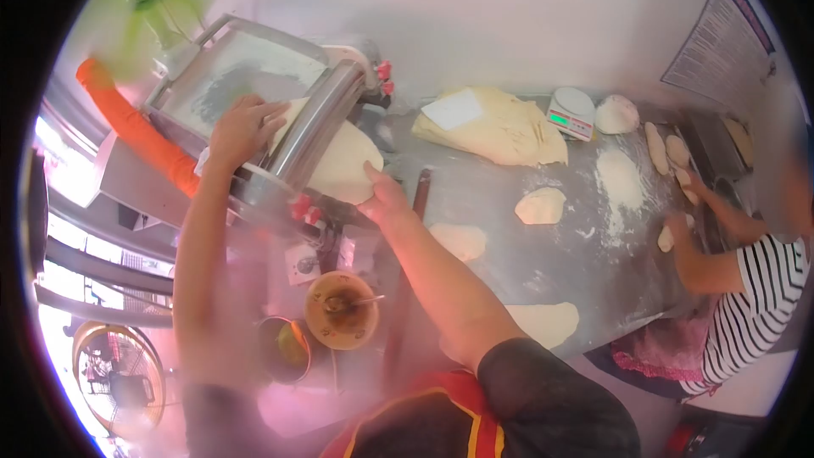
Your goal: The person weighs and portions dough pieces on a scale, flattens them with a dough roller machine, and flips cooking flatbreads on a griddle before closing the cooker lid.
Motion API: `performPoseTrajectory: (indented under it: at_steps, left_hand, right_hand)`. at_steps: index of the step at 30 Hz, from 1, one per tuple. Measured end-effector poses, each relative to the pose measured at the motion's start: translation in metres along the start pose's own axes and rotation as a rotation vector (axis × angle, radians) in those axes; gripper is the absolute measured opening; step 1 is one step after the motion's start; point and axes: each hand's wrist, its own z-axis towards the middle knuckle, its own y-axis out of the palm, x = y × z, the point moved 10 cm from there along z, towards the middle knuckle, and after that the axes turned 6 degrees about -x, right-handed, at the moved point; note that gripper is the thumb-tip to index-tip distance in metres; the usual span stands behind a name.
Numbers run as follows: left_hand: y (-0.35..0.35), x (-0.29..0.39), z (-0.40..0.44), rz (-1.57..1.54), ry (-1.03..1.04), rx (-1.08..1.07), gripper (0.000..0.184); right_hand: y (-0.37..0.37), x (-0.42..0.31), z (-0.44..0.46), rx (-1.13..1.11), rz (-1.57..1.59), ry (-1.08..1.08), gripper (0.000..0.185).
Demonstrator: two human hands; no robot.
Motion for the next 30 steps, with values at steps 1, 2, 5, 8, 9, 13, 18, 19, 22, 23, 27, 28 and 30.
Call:
performPoseTrajectory:
  at_steps: [1, 2, 5, 8, 9, 13, 18, 19, 22, 23, 27, 28, 30]
  left_hand:
    - [0.003, -0.001, 0.001, 0.054, 0.028, -0.008, 0.029]
    - [0.007, -0.002, 0.004, 0.098, 0.071, -0.006, 0.03]
    - [0.015, -0.004, 0.008, 0.083, 0.133, 0.014, 0.032]
    - [0.002, 0.008, 0.003, 0.031, 0.145, 0.05, 0.029]
    - [0.003, 0.007, 0.002, 0.032, 0.152, 0.062, 0.029]
    - [-0.007, 0.013, -0.002, -0.023, 0.139, 0.09, 0.028]
    - [-0.008, 0.016, 0.0, -0.034, 0.131, 0.069, 0.028]
    - [-0.007, 0.015, 0.001, -0.027, 0.128, 0.061, 0.028]
    - [-0.001, 0.008, 0.001, -0.023, 0.113, 0.047, 0.027]
    - [0.0, 0.007, 0.001, -0.032, 0.104, 0.05, 0.027]
    - [-0.004, 0.007, 0.001, -0.042, 0.103, 0.064, 0.028]
    - [-0.007, 0.004, 0.002, -0.023, 0.1, 0.103, 0.029]
    - [-0.014, 0.002, 0.002, 0.02, 0.095, 0.184, 0.03]
  right_hand:
    - [0.003, -0.001, -0.002, -0.017, -0.014, -0.015, 0.04]
    - [0.005, -0.003, -0.005, -0.03, -0.036, -0.047, 0.04]
    - [-0.015, -0.007, 0.001, -0.091, 0.03, -0.112, 0.038]
    - [-0.017, -0.017, 0.001, -0.256, -0.257, -0.197, 0.036]
    - [-0.027, -0.024, 0.008, -0.332, -0.551, -0.301, 0.036]
    - [0.004, -0.027, -0.033, -0.136, -0.153, -0.189, 0.037]
    - [0.059, -0.041, -0.08, -0.142, -0.262, -0.189, 0.038]
    - [0.066, -0.044, -0.089, -0.109, -0.247, -0.176, 0.038]
    - [0.067, -0.048, -0.099, -0.061, -0.294, -0.174, 0.038]
    - [0.069, -0.05, -0.104, -0.068, -0.298, -0.174, 0.037]
    - [0.08, -0.057, -0.122, -0.111, -0.248, -0.173, 0.033]
    - [0.075, -0.058, -0.121, -0.113, -0.243, -0.183, 0.033]
    - [0.069, -0.062, -0.121, -0.113, -0.231, -0.199, 0.033]
